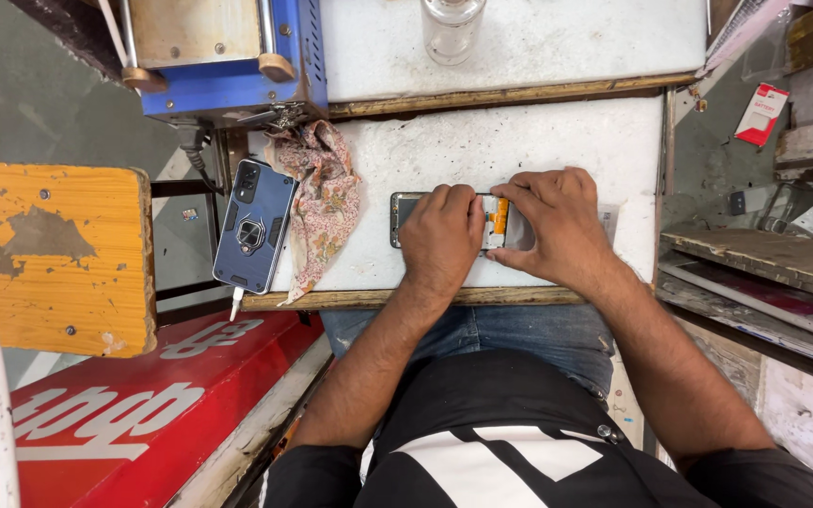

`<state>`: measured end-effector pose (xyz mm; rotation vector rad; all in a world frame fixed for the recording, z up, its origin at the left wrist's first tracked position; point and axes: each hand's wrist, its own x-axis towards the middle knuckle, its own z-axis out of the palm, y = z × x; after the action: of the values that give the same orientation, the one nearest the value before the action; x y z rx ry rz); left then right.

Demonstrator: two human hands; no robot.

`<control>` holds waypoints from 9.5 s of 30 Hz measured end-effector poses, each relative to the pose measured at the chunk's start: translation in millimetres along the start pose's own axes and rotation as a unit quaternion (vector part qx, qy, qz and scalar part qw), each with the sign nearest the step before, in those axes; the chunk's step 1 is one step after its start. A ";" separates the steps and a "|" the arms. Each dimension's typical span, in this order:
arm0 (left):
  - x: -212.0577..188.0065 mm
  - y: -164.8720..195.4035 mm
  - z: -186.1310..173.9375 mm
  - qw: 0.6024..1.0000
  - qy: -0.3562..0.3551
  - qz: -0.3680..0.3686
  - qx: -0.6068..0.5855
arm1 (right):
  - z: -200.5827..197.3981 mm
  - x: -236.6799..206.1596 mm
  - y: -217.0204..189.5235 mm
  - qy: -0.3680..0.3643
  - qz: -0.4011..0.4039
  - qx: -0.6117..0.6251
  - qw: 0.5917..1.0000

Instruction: The person sits at a repair bench and works on a smartphone. They handle the phone, wipe it with a cloth, apply liquid from a bottle, pry open the back cover, remove and reposition the battery, clean the interior with the cloth, and press the cover back on before holding the reassembled phone.

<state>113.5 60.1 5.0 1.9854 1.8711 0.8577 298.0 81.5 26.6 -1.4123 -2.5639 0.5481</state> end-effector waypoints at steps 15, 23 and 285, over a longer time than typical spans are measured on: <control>-8.9 -45.3 -30.4 0.990 -0.005 -0.126 0.062 | -5.5 -5.2 -2.2 -0.014 0.002 -0.010 1.000; -18.9 -17.2 -8.0 0.996 0.052 -0.006 0.066 | -8.7 -5.1 -4.5 -0.007 -0.002 -0.003 1.000; 31.9 -114.4 -114.7 0.980 0.026 -0.139 0.138 | 0.3 -10.4 -40.9 0.050 0.008 -0.054 0.997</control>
<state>-47.0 83.1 36.0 1.7934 2.3359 0.6036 271.5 52.8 42.7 -1.4576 -2.5394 0.3355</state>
